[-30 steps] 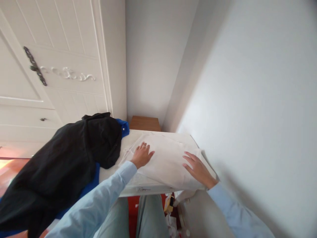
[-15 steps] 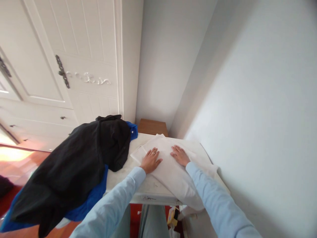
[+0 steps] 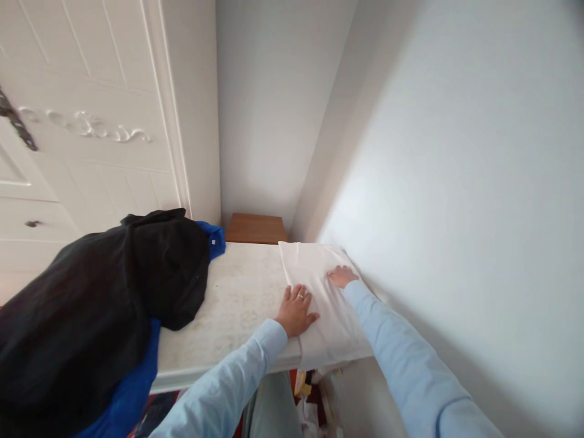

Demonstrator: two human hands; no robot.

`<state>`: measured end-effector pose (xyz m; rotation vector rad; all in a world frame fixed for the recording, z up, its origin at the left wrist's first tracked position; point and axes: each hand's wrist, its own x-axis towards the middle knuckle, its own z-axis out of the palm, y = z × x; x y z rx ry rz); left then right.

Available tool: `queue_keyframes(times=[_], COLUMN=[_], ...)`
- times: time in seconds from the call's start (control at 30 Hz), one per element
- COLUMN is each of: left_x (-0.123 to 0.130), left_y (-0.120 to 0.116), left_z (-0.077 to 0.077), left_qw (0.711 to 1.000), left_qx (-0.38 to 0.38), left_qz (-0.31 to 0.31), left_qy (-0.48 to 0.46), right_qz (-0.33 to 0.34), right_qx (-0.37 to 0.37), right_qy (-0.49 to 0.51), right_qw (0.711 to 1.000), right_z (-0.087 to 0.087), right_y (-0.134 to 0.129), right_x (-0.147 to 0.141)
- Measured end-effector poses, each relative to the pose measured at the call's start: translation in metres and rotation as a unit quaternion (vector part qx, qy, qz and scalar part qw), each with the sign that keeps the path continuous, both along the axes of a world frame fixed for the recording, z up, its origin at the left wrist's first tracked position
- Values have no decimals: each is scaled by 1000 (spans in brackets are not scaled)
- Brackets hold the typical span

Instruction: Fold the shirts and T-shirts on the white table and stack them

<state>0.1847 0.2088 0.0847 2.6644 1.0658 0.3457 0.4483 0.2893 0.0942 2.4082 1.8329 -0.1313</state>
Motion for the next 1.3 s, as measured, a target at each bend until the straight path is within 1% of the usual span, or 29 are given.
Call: queue_keyframes(times=[0.1, 0.17, 0.23, 0.37, 0.57, 0.67, 0.73, 0.87, 1.0, 1.07, 1.17, 1.2, 1.27, 1.3], left_x=[-4, -10, -14, -20, -24, -25, -26, -27, -28, -27, -27, -27, -28, -28], left_y=[0, 1, 2, 1, -1, -1, -1, -3, -5, -5, -5, -5, -5, -5], left_z=[-10, -15, -20, -25, -29, -28, -25, -18, -17, -16, -15, -15, -15, -15], left_qw=[1000, 999, 998, 997, 994, 994, 995, 995, 996, 996, 996, 997, 997, 998], left_qx=[15, 28, 43, 61, 86, 85, 79, 66, 66, 66, 57, 52, 43, 39], left_qz=[-11, -28, -43, -52, -52, -54, -60, -70, -58, -56, -59, -60, -58, -56], left_qy=[-11, -19, -21, -20, -34, -30, -22, -5, -14, -19, -20, -18, -15, -13], right_qz=[33, 60, 70, 70, 88, 100, 113, 130, 131, 123, 101, 109, 160, 183], right_qx=[26, 35, 42, 60, 55, 39, 30, 22, 27, 42, 91, 111, 137, 137], right_qy=[-5, 1, 9, 22, 41, 42, 39, 24, 6, -2, -15, -15, -2, 7], right_qw=[999, 998, 997, 996, 994, 993, 992, 991, 991, 991, 991, 988, 978, 973], right_z=[-1, -5, -9, -12, -7, -7, -8, -10, -9, -7, -8, -10, -15, -19], right_y=[5, 12, 22, 45, 80, 93, 99, 110, 114, 113, 107, 104, 96, 93], right_x=[0, 1, 7, 33, 77, 91, 95, 94, 88, 82, 64, 57, 45, 40])
